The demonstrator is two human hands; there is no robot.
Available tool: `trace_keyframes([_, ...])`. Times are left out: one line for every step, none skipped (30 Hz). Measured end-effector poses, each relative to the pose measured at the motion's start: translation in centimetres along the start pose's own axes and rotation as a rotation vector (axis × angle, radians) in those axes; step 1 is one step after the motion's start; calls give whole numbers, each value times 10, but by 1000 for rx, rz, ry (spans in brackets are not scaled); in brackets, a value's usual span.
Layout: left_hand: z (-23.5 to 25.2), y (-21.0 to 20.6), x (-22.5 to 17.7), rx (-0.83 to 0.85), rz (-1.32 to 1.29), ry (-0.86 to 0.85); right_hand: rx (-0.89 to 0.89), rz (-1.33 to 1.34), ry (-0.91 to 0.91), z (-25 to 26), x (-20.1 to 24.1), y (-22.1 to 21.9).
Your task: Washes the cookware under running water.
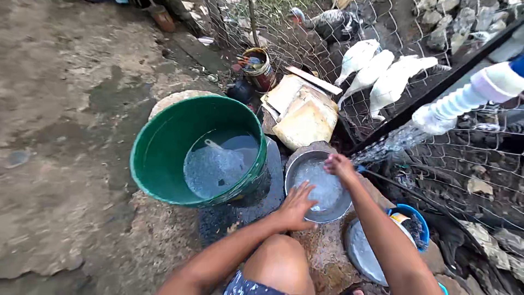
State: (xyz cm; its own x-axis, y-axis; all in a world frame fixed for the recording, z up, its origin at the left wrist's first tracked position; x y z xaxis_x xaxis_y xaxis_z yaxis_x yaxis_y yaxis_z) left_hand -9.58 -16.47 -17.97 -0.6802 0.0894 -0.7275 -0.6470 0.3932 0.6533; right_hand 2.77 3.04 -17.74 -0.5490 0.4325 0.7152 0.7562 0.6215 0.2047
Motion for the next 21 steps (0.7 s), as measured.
trace_keyframes([-14,-9,11,58,49,4,42,-270,43,5,-18,-1])
trace_keyframes([-26,-15,20,74,79,15,88,-547,88,9,-40,0])
trace_keyframes([-39,-21,31,41,98,34,108,-801,117,13,-63,4])
trace_keyframes([-51,-28,40,-39,108,66,81,-1006,124,14,-87,9])
trace_keyframes([-62,-35,49,-148,105,109,19,-1142,107,15,-112,13])
trace_keyframes([-70,-42,55,-269,82,155,-80,-1200,93,16,-137,13])
trace_keyframes([-75,-49,60,-399,46,193,-181,-1202,71,17,-156,4])
trace_keyframes([-76,-54,62,-501,9,239,-260,-1147,61,17,-168,-14])
trace_keyframes([-75,-55,62,-556,-32,296,-282,-1071,76,14,-172,-37])
trace_keyframes([-71,-54,63,-591,-61,335,-224,-1033,119,12,-170,-59])
trace_keyframes([-66,-53,65,-622,-74,347,-82,-1046,161,11,-161,-73])
trace_keyframes([-61,-51,67,-648,-79,346,57,-1065,232,16,-152,-79])
trace_keyframes([-56,-49,69,-679,-88,341,127,-1066,302,25,-148,-77])
trace_keyframes([-53,-49,70,-716,-101,336,114,-1081,338,35,-151,-67])
trace_keyframes([-51,-51,70,-762,-122,335,9,-1081,326,44,-156,-56])
trace_keyframes([-50,-52,71,-809,-155,338,-142,-1056,238,52,-157,-49])
trace_keyframes([-48,-54,72,-862,-187,334,-268,-1021,120,58,-154,-48])
trace_keyframes([-48,-56,72,-904,-215,329,-338,-987,83,62,-151,-55])
trace_keyframes([-48,-56,72,-932,-236,323,-323,-979,122,61,-148,-67])
trace_keyframes([-48,-57,71,-952,-244,318,-187,-1000,185,58,-142,-76])
trace_keyframes([-48,-58,71,-960,-246,319,3,-1060,232,55,-132,-80])
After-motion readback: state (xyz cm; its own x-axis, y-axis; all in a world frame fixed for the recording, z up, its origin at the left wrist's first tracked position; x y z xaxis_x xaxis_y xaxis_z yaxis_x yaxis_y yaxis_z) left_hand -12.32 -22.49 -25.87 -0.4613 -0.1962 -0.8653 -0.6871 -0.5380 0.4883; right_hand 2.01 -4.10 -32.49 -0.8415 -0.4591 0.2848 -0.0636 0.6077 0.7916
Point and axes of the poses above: each hand's wrist, its own z-axis towards the middle knuckle, its own y-axis out of the back of the hand, x = y × z, the point moved 1 cm from there along z, towards the middle knuckle, and after that the axes turned 8 degrees about -y, right-handed, at the moved point
